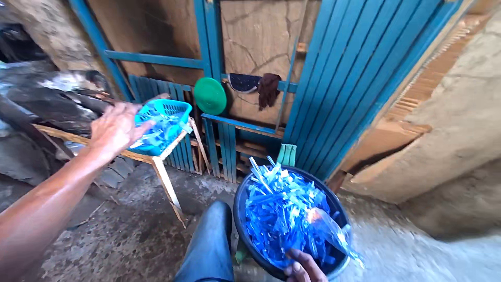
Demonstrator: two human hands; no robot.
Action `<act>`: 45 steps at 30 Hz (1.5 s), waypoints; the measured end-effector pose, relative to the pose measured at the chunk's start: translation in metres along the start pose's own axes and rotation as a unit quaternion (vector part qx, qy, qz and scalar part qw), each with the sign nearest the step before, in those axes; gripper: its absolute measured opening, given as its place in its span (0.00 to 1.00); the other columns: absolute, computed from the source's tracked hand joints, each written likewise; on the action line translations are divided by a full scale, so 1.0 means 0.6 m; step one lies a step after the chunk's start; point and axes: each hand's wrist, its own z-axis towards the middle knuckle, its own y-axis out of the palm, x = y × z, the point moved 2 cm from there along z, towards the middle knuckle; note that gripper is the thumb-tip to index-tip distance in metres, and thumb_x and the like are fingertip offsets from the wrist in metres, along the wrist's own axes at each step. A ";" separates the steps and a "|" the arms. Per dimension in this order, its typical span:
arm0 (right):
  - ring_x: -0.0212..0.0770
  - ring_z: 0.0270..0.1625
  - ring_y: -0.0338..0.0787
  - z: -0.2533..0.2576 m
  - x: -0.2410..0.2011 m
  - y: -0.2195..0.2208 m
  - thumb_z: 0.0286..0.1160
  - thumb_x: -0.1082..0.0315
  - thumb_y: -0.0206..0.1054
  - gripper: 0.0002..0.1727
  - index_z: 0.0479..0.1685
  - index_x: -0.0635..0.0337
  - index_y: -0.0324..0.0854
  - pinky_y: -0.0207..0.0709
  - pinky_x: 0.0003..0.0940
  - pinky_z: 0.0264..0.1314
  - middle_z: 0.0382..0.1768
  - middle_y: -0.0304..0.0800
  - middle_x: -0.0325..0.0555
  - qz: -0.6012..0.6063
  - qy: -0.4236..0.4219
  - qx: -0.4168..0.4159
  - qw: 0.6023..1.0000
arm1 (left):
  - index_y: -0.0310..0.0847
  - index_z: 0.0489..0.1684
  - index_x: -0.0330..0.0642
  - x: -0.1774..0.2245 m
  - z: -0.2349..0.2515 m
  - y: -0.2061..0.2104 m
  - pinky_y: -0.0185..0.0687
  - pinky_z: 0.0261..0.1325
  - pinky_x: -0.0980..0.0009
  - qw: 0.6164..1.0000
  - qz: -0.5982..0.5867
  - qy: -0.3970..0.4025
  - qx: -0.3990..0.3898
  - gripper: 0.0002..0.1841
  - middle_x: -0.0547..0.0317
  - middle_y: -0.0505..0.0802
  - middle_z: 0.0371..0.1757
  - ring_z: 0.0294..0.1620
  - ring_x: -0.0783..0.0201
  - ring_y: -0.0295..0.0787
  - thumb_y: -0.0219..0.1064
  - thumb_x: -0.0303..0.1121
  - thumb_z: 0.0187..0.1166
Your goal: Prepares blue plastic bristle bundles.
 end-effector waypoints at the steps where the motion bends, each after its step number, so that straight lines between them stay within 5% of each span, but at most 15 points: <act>1: 0.42 0.40 0.94 -0.001 -0.004 -0.001 0.83 0.68 0.59 0.18 0.65 0.69 0.80 0.91 0.38 0.39 0.53 0.92 0.53 -0.010 0.005 0.010 1.000 | 0.73 0.80 0.41 0.025 -0.012 -0.002 0.70 0.60 0.20 0.999 -0.027 0.036 0.026 0.33 0.29 0.80 0.75 0.72 0.23 0.77 0.63 0.57 0.85; 4: 0.43 0.39 0.94 0.007 -0.015 -0.009 0.82 0.67 0.61 0.18 0.63 0.68 0.82 0.92 0.37 0.39 0.52 0.93 0.53 -0.035 0.014 0.038 0.999 | 0.82 0.71 0.41 0.129 -0.071 0.040 0.87 0.59 0.40 0.967 -0.194 0.164 0.002 0.24 0.41 0.89 0.64 0.59 0.44 0.91 0.63 0.48 0.86; 7: 0.42 0.38 0.94 0.022 -0.017 -0.016 0.81 0.66 0.62 0.17 0.61 0.66 0.84 0.91 0.35 0.38 0.50 0.94 0.52 -0.077 0.027 0.061 0.995 | 0.93 0.54 0.45 0.270 -0.162 0.157 0.88 0.63 0.54 0.882 -0.313 0.291 -0.199 0.15 0.55 0.96 0.54 0.55 0.61 0.93 0.63 0.43 0.86; 11: 0.40 0.36 0.94 0.033 -0.015 -0.014 0.81 0.65 0.61 0.16 0.59 0.65 0.85 0.90 0.34 0.36 0.46 0.94 0.49 -0.119 0.046 0.073 0.989 | 0.91 0.54 0.41 0.434 -0.284 0.306 0.79 0.64 0.35 0.781 -0.174 0.405 -0.443 0.16 0.43 0.94 0.55 0.61 0.41 0.90 0.60 0.40 0.87; 15: 0.38 0.36 0.94 0.034 -0.017 -0.006 0.82 0.66 0.60 0.15 0.59 0.65 0.85 0.89 0.32 0.37 0.46 0.94 0.47 -0.128 0.053 0.070 0.988 | 0.86 0.48 0.29 0.516 -0.326 0.390 0.73 0.65 0.32 0.763 -0.004 0.345 -0.546 0.22 0.32 0.91 0.56 0.64 0.33 0.86 0.61 0.45 0.86; 20: 0.35 0.35 0.93 0.038 -0.013 0.000 0.82 0.68 0.61 0.14 0.56 0.65 0.86 0.89 0.30 0.38 0.43 0.94 0.45 -0.129 0.038 0.066 0.989 | 0.85 0.54 0.27 0.546 -0.353 0.442 0.73 0.68 0.33 0.744 0.110 0.308 -0.583 0.31 0.31 0.89 0.63 0.69 0.34 0.84 0.68 0.54 0.80; 23: 0.34 0.34 0.93 0.040 -0.010 0.003 0.81 0.69 0.61 0.14 0.56 0.65 0.86 0.88 0.28 0.37 0.42 0.94 0.46 -0.122 0.035 0.067 0.990 | 0.84 0.57 0.29 0.548 -0.367 0.464 0.73 0.68 0.35 0.730 0.146 0.307 -0.593 0.28 0.34 0.89 0.64 0.69 0.36 0.84 0.73 0.49 0.76; 26: 0.34 0.35 0.93 0.038 -0.012 0.002 0.82 0.69 0.61 0.13 0.56 0.64 0.86 0.88 0.28 0.38 0.43 0.95 0.45 -0.119 0.036 0.066 0.990 | 0.85 0.54 0.30 0.550 -0.356 0.457 0.75 0.65 0.34 0.736 0.117 0.311 -0.590 0.18 0.35 0.90 0.62 0.67 0.36 0.85 0.72 0.37 0.76; 29: 0.34 0.35 0.93 0.037 -0.010 -0.002 0.82 0.69 0.61 0.13 0.56 0.65 0.86 0.88 0.29 0.38 0.44 0.94 0.46 -0.105 0.028 0.063 0.992 | 0.88 0.48 0.34 0.541 -0.326 0.430 0.76 0.61 0.32 0.741 0.068 0.350 -0.569 0.14 0.37 0.92 0.57 0.63 0.35 0.87 0.68 0.38 0.78; 36: 0.35 0.34 0.92 0.051 -0.010 -0.001 0.83 0.68 0.61 0.14 0.57 0.65 0.85 0.87 0.30 0.36 0.43 0.94 0.47 -0.096 0.039 0.052 0.993 | 0.92 0.50 0.43 0.491 -0.265 0.332 0.77 0.61 0.34 0.719 -0.121 0.419 -0.542 0.15 0.44 0.94 0.48 0.57 0.41 0.90 0.62 0.42 0.86; 39: 0.35 0.43 0.93 0.069 -0.005 0.004 0.82 0.67 0.61 0.17 0.63 0.65 0.84 0.89 0.32 0.45 0.54 0.93 0.48 -0.100 0.005 0.016 0.995 | 0.92 0.48 0.40 0.477 -0.257 0.318 0.80 0.61 0.40 0.688 -0.209 0.441 -0.538 0.14 0.46 0.95 0.47 0.53 0.47 0.91 0.64 0.41 0.85; 42: 0.42 0.68 0.88 0.092 0.000 0.007 0.78 0.68 0.60 0.26 0.77 0.66 0.75 0.86 0.39 0.64 0.74 0.82 0.54 -0.103 -0.048 -0.027 0.993 | 0.93 0.45 0.40 0.469 -0.257 0.309 0.82 0.59 0.47 0.647 -0.277 0.469 -0.534 0.14 0.49 0.95 0.45 0.49 0.53 0.92 0.66 0.41 0.83; 45: 0.46 0.78 0.80 0.114 -0.001 0.008 0.72 0.67 0.64 0.33 0.82 0.65 0.71 0.78 0.44 0.75 0.79 0.77 0.54 -0.133 -0.063 -0.065 0.987 | 0.94 0.43 0.40 0.470 -0.258 0.301 0.83 0.56 0.53 0.616 -0.332 0.479 -0.529 0.14 0.51 0.95 0.43 0.47 0.59 0.91 0.67 0.41 0.81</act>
